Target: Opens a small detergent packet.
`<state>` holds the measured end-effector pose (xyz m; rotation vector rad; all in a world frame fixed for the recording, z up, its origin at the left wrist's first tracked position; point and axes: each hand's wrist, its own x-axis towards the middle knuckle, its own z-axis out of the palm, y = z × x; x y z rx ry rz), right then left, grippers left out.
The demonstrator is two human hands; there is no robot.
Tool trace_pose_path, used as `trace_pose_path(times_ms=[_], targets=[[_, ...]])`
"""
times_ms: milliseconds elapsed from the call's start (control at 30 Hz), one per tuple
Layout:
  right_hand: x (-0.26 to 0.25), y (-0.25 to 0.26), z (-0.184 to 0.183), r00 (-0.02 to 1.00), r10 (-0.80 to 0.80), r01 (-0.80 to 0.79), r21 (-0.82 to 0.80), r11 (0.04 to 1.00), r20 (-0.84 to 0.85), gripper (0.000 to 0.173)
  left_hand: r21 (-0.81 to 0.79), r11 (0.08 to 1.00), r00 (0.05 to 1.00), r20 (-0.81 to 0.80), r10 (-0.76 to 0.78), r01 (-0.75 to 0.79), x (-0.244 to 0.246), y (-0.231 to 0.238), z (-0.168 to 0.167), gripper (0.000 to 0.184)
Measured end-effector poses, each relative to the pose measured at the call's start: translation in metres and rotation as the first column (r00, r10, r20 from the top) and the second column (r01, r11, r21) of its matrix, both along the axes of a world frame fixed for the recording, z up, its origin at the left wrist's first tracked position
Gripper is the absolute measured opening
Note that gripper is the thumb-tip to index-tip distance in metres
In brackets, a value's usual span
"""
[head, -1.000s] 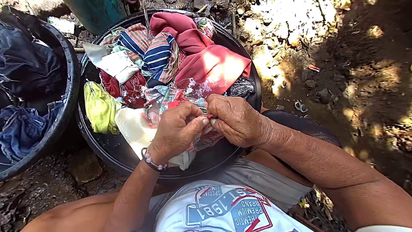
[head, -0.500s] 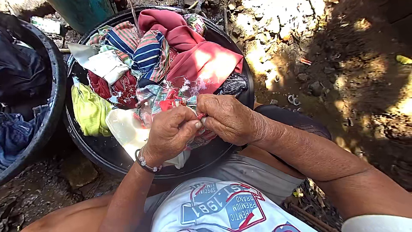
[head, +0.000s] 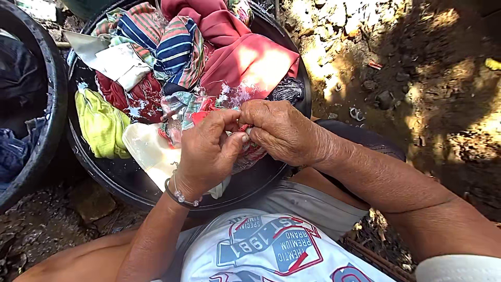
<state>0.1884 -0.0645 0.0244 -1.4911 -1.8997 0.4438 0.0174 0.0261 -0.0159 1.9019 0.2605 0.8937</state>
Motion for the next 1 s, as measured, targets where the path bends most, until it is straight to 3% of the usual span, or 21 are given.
trace_pose_path(times_ms=[133, 433, 567, 700, 1000], targets=[[0.000, 0.001, -0.004, 0.997, -0.075, 0.074, 0.029, 0.997, 0.025, 0.020, 0.238, 0.952, 0.981, 0.014, 0.193, -0.191, 0.006, -0.007, -0.002, 0.024], [-0.002, 0.001, -0.009, 0.989, -0.080, 0.079, -0.013, 0.997, -0.127, 0.010, 0.307, 0.922, 0.968, -0.002, 0.251, -0.238, 0.009, -0.010, -0.004, 0.015], [0.001, 0.002, -0.014, 0.996, -0.047, 0.054, 0.083, 0.995, -0.080, 0.018, 0.236, 0.945, 0.973, 0.027, 0.228, -0.228, 0.007, -0.010, -0.002, 0.014], [0.004, 0.004, -0.020, 0.996, -0.007, 0.022, 0.164, 0.986, -0.088, 0.011, 0.202, 0.950, 0.971, 0.075, 0.227, -0.238, 0.005, -0.010, 0.000, 0.012], [-0.001, -0.010, -0.023, 0.991, 0.131, -0.100, 0.478, 0.873, -0.031, 0.010, 0.503, 0.816, 0.954, 0.237, 0.186, -0.284, -0.007, -0.024, 0.004, 0.010]])
